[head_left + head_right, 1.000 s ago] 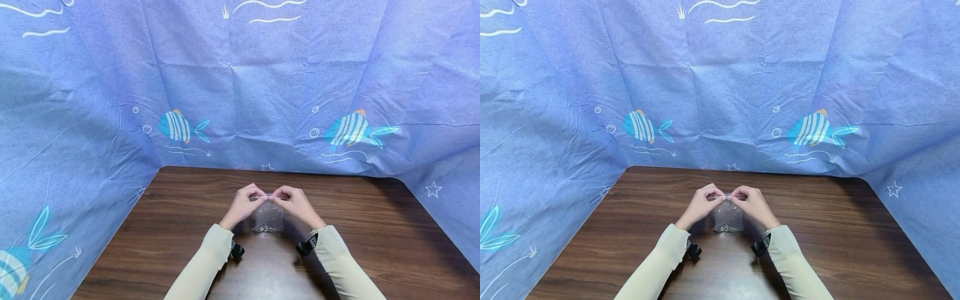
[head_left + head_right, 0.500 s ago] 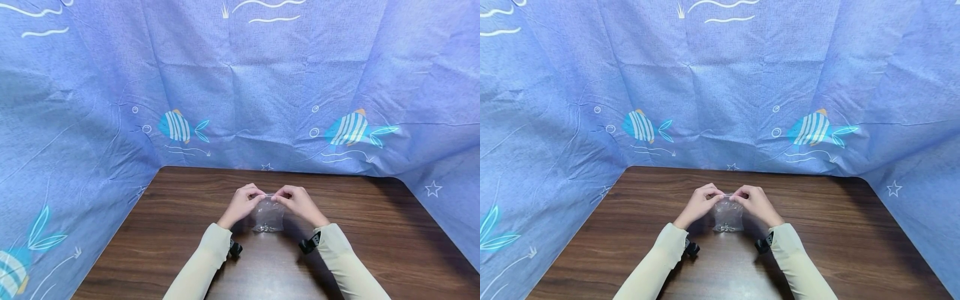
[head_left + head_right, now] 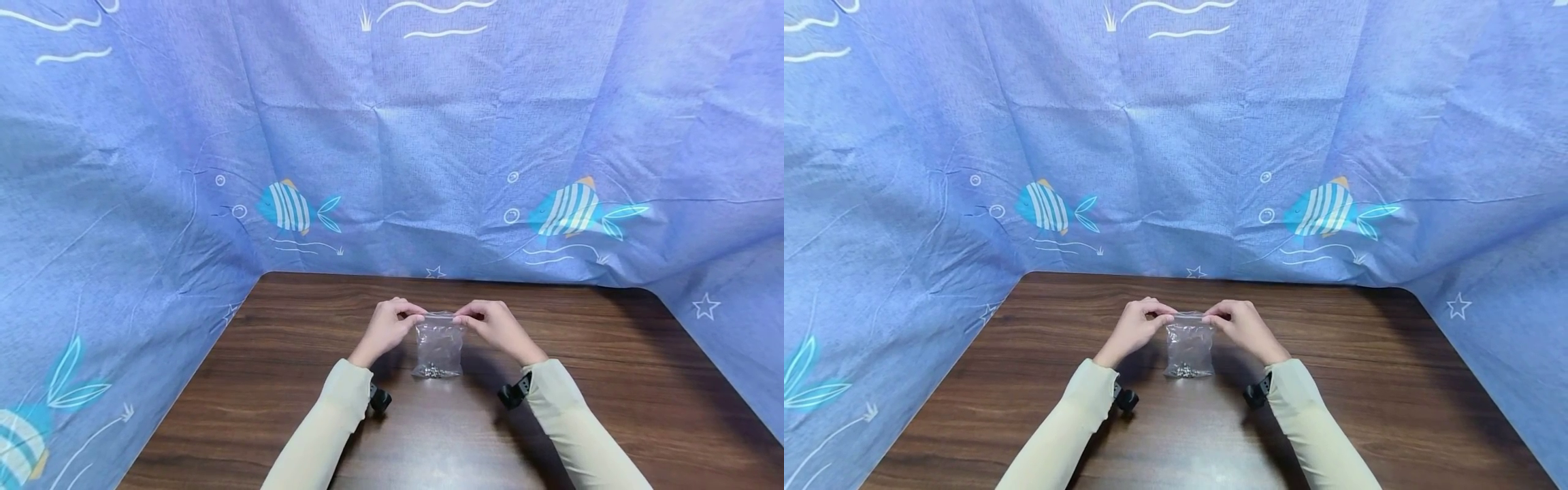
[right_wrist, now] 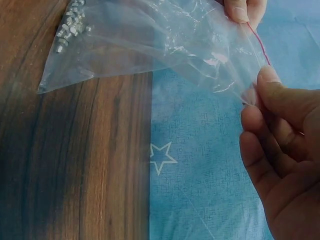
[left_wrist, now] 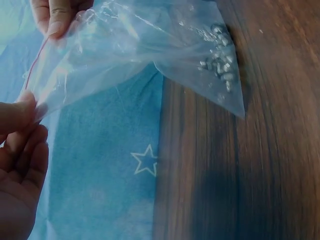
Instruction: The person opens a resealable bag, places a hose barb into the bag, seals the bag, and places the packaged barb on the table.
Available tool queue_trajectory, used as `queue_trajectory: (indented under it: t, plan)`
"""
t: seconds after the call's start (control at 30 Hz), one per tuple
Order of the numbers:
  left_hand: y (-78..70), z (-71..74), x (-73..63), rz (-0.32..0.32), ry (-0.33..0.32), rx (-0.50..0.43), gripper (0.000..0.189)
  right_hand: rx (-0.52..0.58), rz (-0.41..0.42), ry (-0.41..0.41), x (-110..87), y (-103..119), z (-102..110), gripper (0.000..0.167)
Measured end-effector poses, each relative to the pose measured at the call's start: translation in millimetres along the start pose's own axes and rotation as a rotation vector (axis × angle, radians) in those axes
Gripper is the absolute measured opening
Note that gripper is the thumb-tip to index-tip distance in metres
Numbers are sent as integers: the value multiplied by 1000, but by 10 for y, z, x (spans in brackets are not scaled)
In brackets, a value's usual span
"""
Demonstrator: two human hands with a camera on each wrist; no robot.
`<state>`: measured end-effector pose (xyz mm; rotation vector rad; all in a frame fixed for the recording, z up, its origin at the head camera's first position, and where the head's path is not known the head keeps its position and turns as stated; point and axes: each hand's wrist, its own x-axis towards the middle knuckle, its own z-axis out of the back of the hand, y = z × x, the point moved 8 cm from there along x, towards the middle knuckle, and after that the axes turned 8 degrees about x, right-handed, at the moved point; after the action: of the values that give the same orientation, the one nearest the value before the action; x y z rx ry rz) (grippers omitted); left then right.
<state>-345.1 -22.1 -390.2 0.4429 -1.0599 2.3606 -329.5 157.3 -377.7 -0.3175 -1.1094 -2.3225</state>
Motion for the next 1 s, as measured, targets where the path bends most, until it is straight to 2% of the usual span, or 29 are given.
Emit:
queue_trajectory:
  t: [0.23, 0.4, 0.53, 0.67, 0.83, 1.0]
  plan:
    - [68, -57, 48, 33, -15, 1, 10, -6, 37, 11, 55, -52, -15, 10]
    - [159, -118, 76, 83, -1, 11, 14, -44, 7, 42, 96, -122, -35, 14]
    - [256, -156, 95, 137, -13, -10, 19, -47, -53, 47, 139, -224, -69, 16]
    - [348, -220, 96, 190, -10, -73, 23, -24, -117, 31, 162, -335, -105, 15]
    - [419, -307, 65, 257, 35, -151, 37, 27, -208, 5, 160, -471, -149, 18]
    - [443, -359, 39, 287, 72, -206, 41, 66, -267, 9, 132, -587, -208, 33]
